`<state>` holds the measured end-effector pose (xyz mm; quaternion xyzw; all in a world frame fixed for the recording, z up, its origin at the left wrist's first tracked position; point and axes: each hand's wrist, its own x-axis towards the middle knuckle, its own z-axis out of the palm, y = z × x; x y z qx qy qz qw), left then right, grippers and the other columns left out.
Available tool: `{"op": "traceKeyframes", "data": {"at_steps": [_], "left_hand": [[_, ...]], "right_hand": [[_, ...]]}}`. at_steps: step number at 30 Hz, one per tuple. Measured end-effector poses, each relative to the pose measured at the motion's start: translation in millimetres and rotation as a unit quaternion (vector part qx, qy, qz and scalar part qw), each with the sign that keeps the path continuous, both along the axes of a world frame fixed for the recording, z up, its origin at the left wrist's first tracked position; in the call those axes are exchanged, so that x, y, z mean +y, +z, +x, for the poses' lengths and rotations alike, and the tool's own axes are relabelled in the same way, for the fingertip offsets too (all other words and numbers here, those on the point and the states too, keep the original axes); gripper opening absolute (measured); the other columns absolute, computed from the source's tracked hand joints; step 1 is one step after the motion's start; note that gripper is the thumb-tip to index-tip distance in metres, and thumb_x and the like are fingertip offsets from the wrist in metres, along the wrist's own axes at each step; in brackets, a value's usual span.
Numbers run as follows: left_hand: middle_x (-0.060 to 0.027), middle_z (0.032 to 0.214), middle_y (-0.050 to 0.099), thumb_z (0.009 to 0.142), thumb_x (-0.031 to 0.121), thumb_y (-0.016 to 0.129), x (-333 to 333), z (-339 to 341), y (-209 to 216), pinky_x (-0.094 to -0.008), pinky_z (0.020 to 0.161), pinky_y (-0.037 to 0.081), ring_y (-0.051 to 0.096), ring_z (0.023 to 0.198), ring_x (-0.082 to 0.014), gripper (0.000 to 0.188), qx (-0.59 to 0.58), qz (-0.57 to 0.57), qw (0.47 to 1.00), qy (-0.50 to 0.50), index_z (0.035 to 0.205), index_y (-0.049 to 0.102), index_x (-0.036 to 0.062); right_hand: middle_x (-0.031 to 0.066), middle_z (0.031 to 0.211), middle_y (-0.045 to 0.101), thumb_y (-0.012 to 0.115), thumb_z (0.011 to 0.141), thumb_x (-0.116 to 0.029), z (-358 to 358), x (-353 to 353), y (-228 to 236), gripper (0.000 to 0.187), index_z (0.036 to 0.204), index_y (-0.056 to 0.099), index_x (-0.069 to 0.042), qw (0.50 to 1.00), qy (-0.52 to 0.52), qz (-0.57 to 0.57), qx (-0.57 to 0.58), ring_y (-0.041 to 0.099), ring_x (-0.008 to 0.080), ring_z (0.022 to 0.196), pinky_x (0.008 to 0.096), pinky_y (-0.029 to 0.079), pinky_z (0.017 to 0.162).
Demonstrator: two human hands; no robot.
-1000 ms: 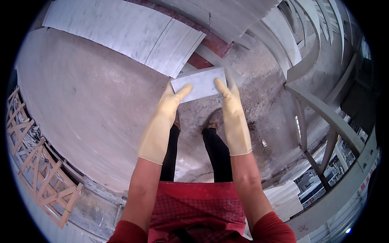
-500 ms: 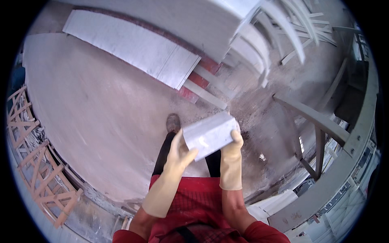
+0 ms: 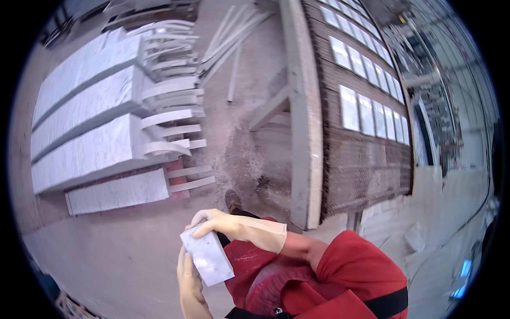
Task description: The person picks up small rectangular tiles from a stack and places them one by one onto a metal mesh rack. The person repeatedly retrieves tiles and arranges them in rows on the rack.
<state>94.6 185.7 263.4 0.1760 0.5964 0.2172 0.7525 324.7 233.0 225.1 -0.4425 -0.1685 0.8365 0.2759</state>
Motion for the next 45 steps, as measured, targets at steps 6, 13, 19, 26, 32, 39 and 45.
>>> {"op": "traceKeyframes", "data": {"at_steps": [6, 13, 19, 26, 32, 39, 45], "left_hand": [[-0.0184, 0.157, 0.055, 0.104, 0.048, 0.068, -62, 30, 33, -0.0529, 0.117, 0.049, 0.058, 0.141, -0.0356, 0.082, -0.087, -0.043, 0.994, 0.052, 0.166, 0.034, 0.0056], [-0.0182, 0.166, 0.045, 0.106, 0.062, 0.056, -127, 79, 25, -0.0529, 0.124, 0.040, 0.047, 0.150, -0.0350, 0.089, -0.210, 0.121, 0.969, 0.055, 0.169, 0.029, 0.0052], [-0.0182, 0.166, 0.044, 0.103, 0.076, 0.041, -223, 127, 40, -0.0540, 0.125, 0.039, 0.046, 0.151, -0.0354, 0.093, -0.274, 0.199, 0.933, 0.125, 0.169, 0.032, 0.0104], [-0.0170, 0.166, 0.045, 0.094, 0.082, 0.054, -310, 123, 47, -0.0544, 0.126, 0.037, 0.047, 0.150, -0.0370, 0.104, -0.352, 0.112, 0.915, 0.163, 0.169, 0.034, 0.0127], [-0.0215, 0.163, 0.049, 0.091, 0.074, 0.068, -333, 134, 70, -0.0535, 0.124, 0.041, 0.051, 0.147, -0.0385, 0.108, -0.375, 0.133, 0.906, 0.147, 0.166, 0.036, 0.0040], [-0.0206, 0.159, 0.054, 0.092, 0.073, 0.067, -343, 158, 77, -0.0520, 0.122, 0.043, 0.054, 0.144, -0.0367, 0.103, -0.385, 0.102, 0.912, 0.100, 0.163, 0.041, 0.0029], [-0.0187, 0.156, 0.057, 0.099, 0.069, 0.061, -359, 195, 99, -0.0501, 0.121, 0.044, 0.057, 0.141, -0.0345, 0.093, -0.360, 0.054, 0.927, 0.086, 0.162, 0.044, 0.0025]], "right_hand": [[0.0218, 0.141, 0.066, 0.086, 0.079, -0.054, 36, -16, 110, 0.087, 0.149, 0.061, -0.010, 0.928, 0.208, 0.141, -0.276, 0.062, 0.0378, 0.134, 0.0464, 0.050, 0.111], [0.0198, 0.150, 0.062, 0.081, 0.089, -0.049, 97, -101, 167, 0.089, 0.164, 0.043, -0.017, 0.927, 0.028, 0.269, -0.260, 0.062, 0.0358, 0.136, 0.0461, 0.050, 0.114], [0.0163, 0.141, 0.067, 0.083, 0.088, -0.053, 107, -250, 194, 0.080, 0.155, 0.057, -0.017, 0.877, 0.019, 0.293, -0.379, 0.067, 0.0307, 0.127, 0.0417, 0.054, 0.109], [0.0239, 0.123, 0.075, 0.081, 0.082, -0.066, 101, -325, 208, 0.083, 0.135, 0.070, -0.003, 0.864, 0.193, 0.193, -0.423, 0.072, 0.0354, 0.118, 0.0429, 0.055, 0.104], [0.0259, 0.123, 0.075, 0.079, 0.080, -0.070, 109, -350, 227, 0.087, 0.132, 0.070, 0.000, 0.833, 0.222, 0.213, -0.461, 0.072, 0.0390, 0.118, 0.0445, 0.055, 0.104], [0.0209, 0.121, 0.077, 0.085, 0.081, -0.060, 137, -384, 215, 0.079, 0.130, 0.071, 0.000, 0.895, 0.081, 0.181, -0.399, 0.074, 0.0277, 0.113, 0.0380, 0.055, 0.100], [0.0135, 0.120, 0.077, 0.086, 0.090, -0.037, 180, -425, 169, 0.059, 0.130, 0.071, 0.002, 0.948, -0.104, 0.129, -0.274, 0.073, 0.0185, 0.108, 0.0334, 0.055, 0.097]]}}
